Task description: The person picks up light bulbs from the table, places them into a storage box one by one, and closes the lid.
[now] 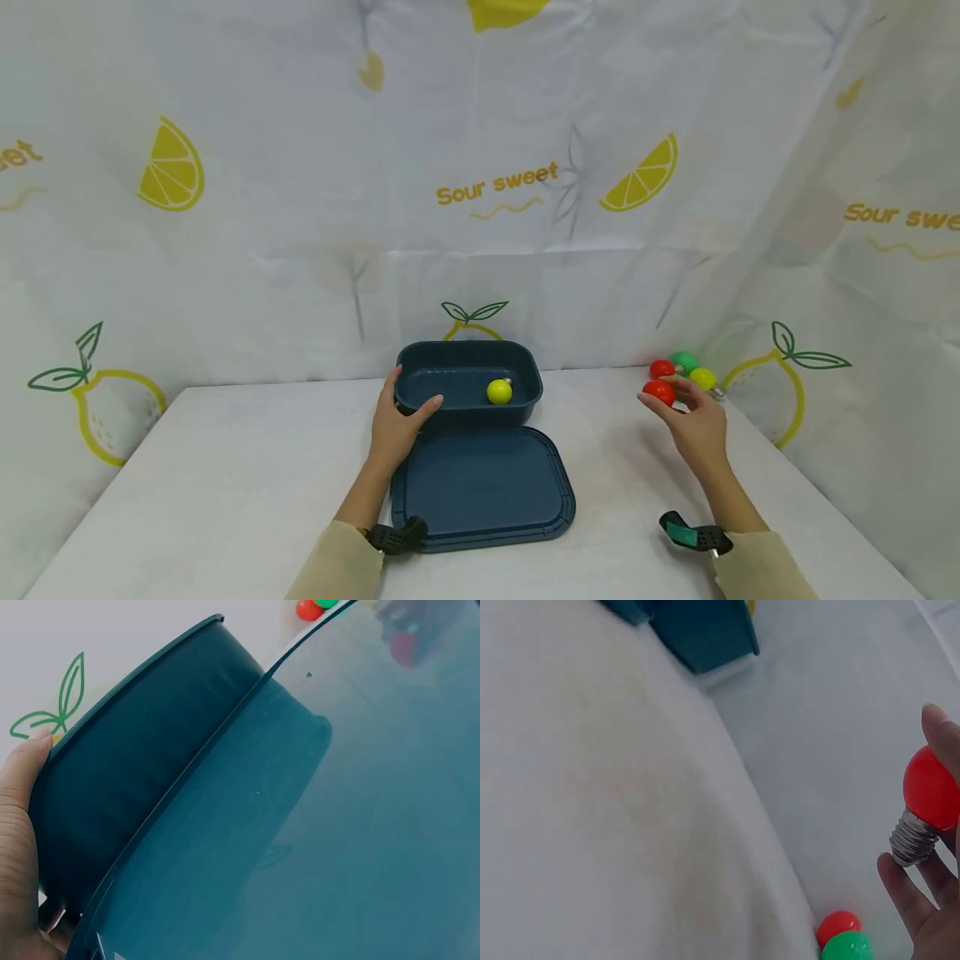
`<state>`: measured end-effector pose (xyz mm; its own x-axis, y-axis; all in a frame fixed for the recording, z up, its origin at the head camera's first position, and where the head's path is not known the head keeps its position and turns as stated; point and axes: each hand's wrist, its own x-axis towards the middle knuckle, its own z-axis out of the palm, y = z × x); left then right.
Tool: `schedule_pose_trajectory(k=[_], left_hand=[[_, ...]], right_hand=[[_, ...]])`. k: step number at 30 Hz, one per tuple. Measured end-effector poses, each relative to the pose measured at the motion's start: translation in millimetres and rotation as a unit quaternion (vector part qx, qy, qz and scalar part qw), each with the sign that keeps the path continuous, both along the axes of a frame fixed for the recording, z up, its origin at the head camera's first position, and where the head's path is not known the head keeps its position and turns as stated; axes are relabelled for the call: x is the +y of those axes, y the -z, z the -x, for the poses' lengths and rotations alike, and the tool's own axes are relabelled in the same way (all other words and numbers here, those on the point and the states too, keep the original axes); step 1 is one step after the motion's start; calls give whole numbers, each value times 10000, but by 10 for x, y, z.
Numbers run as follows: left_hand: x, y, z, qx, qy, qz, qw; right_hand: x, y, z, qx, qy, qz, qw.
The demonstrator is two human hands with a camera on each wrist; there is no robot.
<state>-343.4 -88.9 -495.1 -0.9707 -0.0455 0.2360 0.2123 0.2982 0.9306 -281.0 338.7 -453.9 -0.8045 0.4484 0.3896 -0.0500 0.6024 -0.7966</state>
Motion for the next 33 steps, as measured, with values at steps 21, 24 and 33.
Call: schedule_pose_trajectory(k=[21, 24, 33], left_hand=[[-29, -9, -3, -106, -121, -39, 9999], [-24, -6, -3, -102, -107, -75, 9999], [25, -5, -10, -76, -104, -145, 9998]], right_hand=[[-1001, -589, 342, 927, -1949, 200, 9762], [-1116, -633, 401, 1022, -2025, 285, 9735], [-1438, -782, 548, 1375, -2279, 865, 9600]])
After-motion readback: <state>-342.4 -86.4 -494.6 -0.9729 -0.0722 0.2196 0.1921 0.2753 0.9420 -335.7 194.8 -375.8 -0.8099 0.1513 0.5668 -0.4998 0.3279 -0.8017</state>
